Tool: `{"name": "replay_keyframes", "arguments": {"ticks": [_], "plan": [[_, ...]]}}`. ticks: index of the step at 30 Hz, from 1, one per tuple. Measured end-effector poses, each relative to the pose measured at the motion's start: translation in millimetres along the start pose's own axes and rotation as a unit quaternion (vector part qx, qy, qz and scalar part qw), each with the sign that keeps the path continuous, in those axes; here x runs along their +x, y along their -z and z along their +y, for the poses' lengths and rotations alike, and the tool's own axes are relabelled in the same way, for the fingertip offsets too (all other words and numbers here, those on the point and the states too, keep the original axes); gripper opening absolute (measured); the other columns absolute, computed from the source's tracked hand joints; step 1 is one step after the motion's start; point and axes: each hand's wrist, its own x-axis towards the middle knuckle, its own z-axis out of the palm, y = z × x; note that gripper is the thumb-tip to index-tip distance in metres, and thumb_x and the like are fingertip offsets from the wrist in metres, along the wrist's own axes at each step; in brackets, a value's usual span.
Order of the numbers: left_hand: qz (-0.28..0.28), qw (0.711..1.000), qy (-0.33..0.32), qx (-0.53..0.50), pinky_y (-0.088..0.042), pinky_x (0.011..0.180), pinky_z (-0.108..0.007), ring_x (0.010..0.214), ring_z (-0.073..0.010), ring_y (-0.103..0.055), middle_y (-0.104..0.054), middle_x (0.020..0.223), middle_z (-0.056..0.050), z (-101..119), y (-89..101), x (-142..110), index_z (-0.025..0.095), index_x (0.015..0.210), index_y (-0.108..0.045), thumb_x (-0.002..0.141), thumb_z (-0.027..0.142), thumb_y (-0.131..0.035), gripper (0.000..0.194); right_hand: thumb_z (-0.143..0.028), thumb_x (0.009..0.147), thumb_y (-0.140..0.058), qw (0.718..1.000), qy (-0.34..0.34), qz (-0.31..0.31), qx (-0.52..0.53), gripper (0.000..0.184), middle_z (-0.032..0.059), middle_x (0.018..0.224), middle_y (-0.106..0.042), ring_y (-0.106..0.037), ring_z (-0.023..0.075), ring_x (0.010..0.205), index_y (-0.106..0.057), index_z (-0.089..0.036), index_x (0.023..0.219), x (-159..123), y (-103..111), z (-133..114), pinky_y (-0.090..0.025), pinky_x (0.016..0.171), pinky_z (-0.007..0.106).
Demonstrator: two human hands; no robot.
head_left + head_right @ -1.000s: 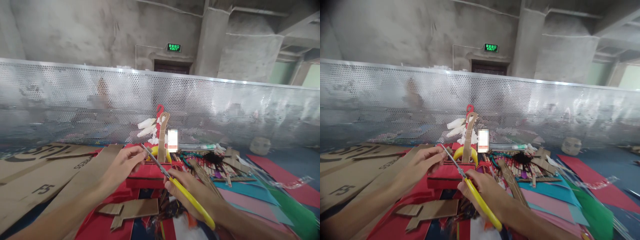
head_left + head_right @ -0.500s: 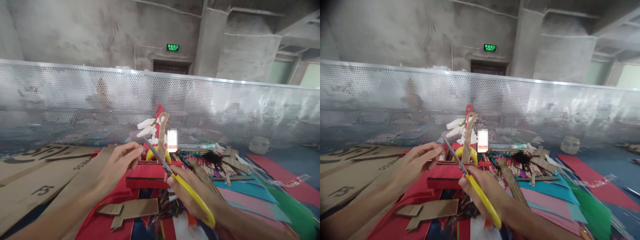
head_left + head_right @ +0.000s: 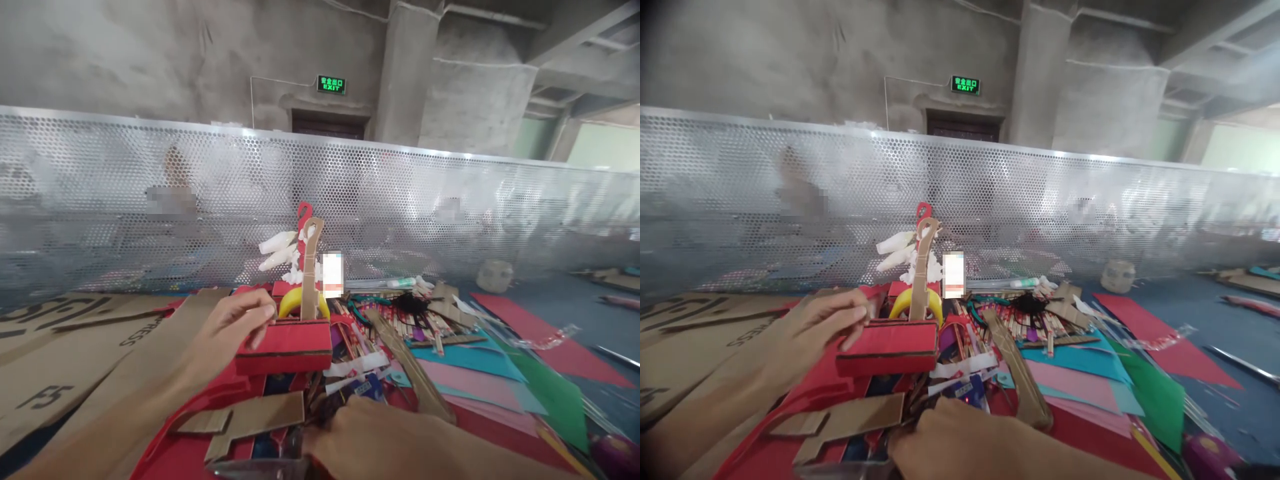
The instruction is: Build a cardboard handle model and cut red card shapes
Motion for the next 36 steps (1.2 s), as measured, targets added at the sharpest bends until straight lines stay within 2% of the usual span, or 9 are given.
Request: {"name": "replay_keyframes", "arguments": {"ticks": [2,5,8,11,15,20,24,31,36], "plan": [[-0.048,0.998,0.009,0.049,-0.035,0.057,-0.025,0.056,-0.0129,-0.045,-0.05,0.056,0.004,2.2,-3.3,-1.8,0.021,0.068,-0.054,0.095,0.045,-0.049,0.037,-0.03,0.087,-0.066,0.999,-0.005,0.007,0.039,0.012,0.0021,0.081,-0.073,-0.064,0.0148,0.069,-0.072,-0.022,0.094,-2.2,6.1,-2.8,-0.041,0.056,0.024],[-0.092,0.991,0.014,0.095,-0.036,0.056,-0.025,0.056,-0.0132,-0.047,-0.051,0.059,0.004,4.7,-8.7,-4.8,0.021,0.071,-0.058,0.095,0.048,-0.05,0.037,-0.048,0.085,-0.07,0.99,-0.08,0.068,0.089,0.027,-0.0003,0.075,-0.07,-0.06,0.0139,0.064,-0.068,-0.023,0.096,-3.8,26.3,-5.7,-0.037,0.053,0.025],[-0.111,0.985,-0.022,0.13,-0.039,0.058,-0.024,0.063,-0.0142,-0.053,-0.06,0.07,0.001,6.7,-15.8,-9.1,0.022,0.077,-0.065,0.095,0.046,-0.051,0.034,-0.046,0.085,-0.07,0.967,-0.141,0.168,0.132,0.03,-0.0005,0.077,-0.07,-0.061,0.0136,0.066,-0.062,-0.022,0.1,0.6,42.5,-3.4,-0.039,0.056,0.025],[-0.121,0.976,-0.078,0.162,-0.045,0.068,-0.026,0.075,-0.0157,-0.059,-0.067,0.079,0.0,9.2,-23.4,-13.9,0.023,0.079,-0.069,0.097,0.039,-0.052,0.03,-0.038,0.086,-0.07,0.955,-0.136,0.221,0.144,0.024,0.0008,0.086,-0.072,-0.064,0.0142,0.074,-0.061,-0.021,0.1,6.7,46.3,2.6,-0.044,0.062,0.026],[-0.112,0.966,-0.14,0.189,-0.048,0.073,-0.028,0.077,-0.0162,-0.062,-0.069,0.078,-0.001,10.3,-28.9,-17.9,0.023,0.078,-0.07,0.099,0.032,-0.05,0.03,-0.033,0.092,-0.062,0.959,-0.101,0.238,0.115,0.012,0.0015,0.091,-0.073,-0.065,0.0141,0.079,-0.066,-0.021,0.094,8.3,44.1,8.2,-0.048,0.069,0.028],[-0.039,0.95,-0.224,0.216,-0.053,0.076,-0.028,0.082,-0.0155,-0.065,-0.072,0.09,-0.002,5.5,-28.6,-21.4,0.024,0.096,-0.071,0.096,0.025,-0.057,0.014,-0.03,0.097,-0.054,0.965,-0.035,0.259,0.007,0.016,0.0045,0.096,-0.071,-0.064,0.0153,0.082,-0.067,-0.021,0.1,3.6,45.2,14.2,-0.049,0.074,0.03],[-0.02,0.927,-0.284,0.246,-0.054,0.077,-0.025,0.083,-0.0138,-0.067,-0.073,0.091,0.0,-0.5,-30.9,-23.9,0.024,0.099,-0.067,0.095,0.023,-0.06,0.009,-0.029,0.1,-0.05,0.965,-0.015,0.25,-0.074,0.018,0.0047,0.096,-0.07,-0.063,0.0172,0.086,-0.067,-0.021,0.101,1.7,43.7,19.4,-0.047,0.079,0.032],[-0.015,0.884,-0.331,0.33,-0.053,0.076,-0.022,0.084,-0.0117,-0.069,-0.074,0.094,0.001,-10.2,-32.6,-22.4,0.024,0.101,-0.064,0.102,0.02,-0.048,0.016,-0.028,0.099,-0.053,0.968,-0.027,0.249,0.001,0.017,0.0033,0.097,-0.072,-0.065,0.0167,0.089,-0.068,-0.021,0.1,4.0,42.1,17.8,-0.047,0.082,0.031],[-0.019,0.831,-0.394,0.393,-0.049,0.067,-0.024,0.079,-0.0111,-0.068,-0.074,0.096,0.001,-14.2,-26.0,-26.0,0.024,0.102,-0.063,0.103,0.015,-0.041,0.024,-0.023,0.09,-0.062,0.957,-0.092,0.253,0.111,0.008,0.0016,0.083,-0.073,-0.063,0.0144,0.072,-0.07,-0.02,0.09,8.0,44.2,12.3,-0.047,0.068,0.028]]}}
